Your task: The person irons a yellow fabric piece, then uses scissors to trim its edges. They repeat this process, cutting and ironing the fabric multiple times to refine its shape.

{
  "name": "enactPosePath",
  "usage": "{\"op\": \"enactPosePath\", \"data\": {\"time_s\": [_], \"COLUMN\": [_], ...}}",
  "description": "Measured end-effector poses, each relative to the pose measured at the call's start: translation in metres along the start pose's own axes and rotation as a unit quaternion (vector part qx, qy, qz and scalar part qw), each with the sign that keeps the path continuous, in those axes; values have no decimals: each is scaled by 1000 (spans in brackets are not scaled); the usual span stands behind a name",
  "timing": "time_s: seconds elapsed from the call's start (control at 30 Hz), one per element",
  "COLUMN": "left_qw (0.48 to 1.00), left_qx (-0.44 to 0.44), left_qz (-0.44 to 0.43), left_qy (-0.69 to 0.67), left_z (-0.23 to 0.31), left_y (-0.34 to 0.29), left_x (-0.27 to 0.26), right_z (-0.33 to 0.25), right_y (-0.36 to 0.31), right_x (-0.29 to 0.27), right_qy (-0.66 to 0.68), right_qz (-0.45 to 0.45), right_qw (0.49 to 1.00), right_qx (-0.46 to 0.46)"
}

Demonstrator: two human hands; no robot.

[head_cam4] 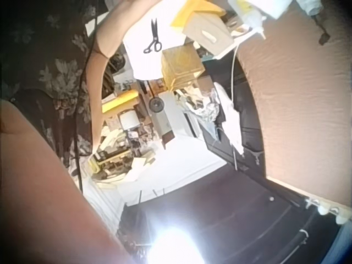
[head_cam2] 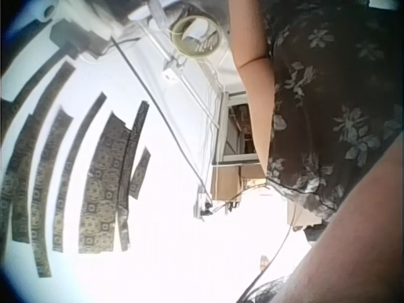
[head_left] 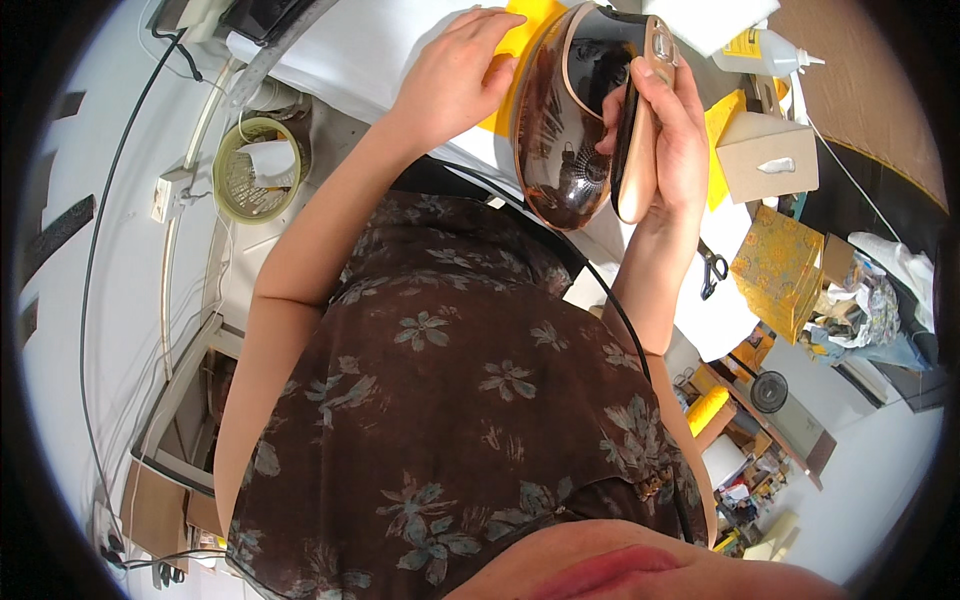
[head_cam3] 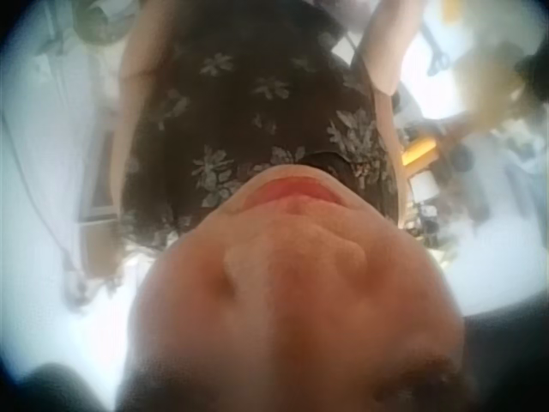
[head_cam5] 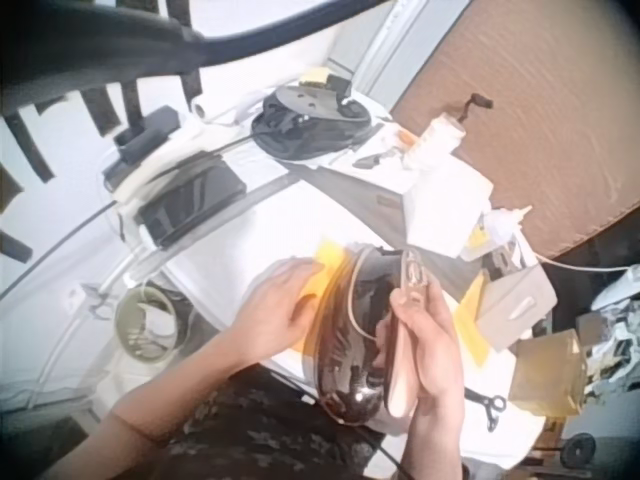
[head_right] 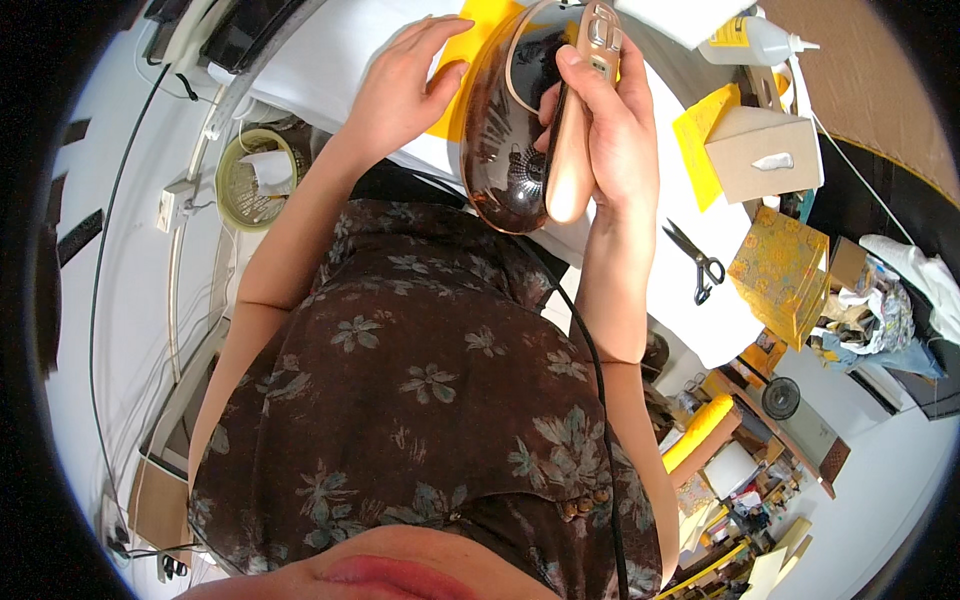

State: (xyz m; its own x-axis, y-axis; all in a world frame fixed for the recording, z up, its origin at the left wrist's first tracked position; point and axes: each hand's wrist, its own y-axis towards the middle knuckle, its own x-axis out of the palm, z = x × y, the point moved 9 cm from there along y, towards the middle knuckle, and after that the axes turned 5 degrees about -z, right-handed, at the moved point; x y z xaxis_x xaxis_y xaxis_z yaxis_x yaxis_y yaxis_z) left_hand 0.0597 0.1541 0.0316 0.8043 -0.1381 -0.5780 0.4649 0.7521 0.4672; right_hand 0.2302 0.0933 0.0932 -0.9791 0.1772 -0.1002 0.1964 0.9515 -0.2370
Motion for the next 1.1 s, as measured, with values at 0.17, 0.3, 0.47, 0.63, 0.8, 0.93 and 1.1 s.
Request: {"op": "enactPosePath", "data": {"time_s": [0.17, 0.3, 0.47, 0.63, 0.8, 0.93, 1.1], "left_qw": [1000, 1000, 1000, 1000, 999, 999, 997], "left_qx": [-1, 6, 22, 15, 26, 28, 48], "left_qz": [8, 1, -6, -4, -7, -16, -38], "left_qy": [-6, -3, 17, 13, 17, 21, 57], "left_z": [-7, -3, 4, 0, 3, 9, 15], "left_y": [-3, -3, 0, -3, -1, -2, 0], "left_x": [5, 5, 3, 5, 6, 4, 7], "right_z": [-10, -20, -30, -42, -39, -40, -40], "right_y": [-29, -62, -63, -63, -68, -68, -75], "right_x": [-5, 5, 15, 19, 11, 6, 2], "right_qy": [-22, -311, -407, -475, -492, -519, -531], "right_qz": [56, 46, 67, 81, 93, 110, 107], "right_qw": [997, 942, 898, 857, 852, 834, 825], "right_qx": [-43, -119, -150, -184, -152, -152, -163]}}
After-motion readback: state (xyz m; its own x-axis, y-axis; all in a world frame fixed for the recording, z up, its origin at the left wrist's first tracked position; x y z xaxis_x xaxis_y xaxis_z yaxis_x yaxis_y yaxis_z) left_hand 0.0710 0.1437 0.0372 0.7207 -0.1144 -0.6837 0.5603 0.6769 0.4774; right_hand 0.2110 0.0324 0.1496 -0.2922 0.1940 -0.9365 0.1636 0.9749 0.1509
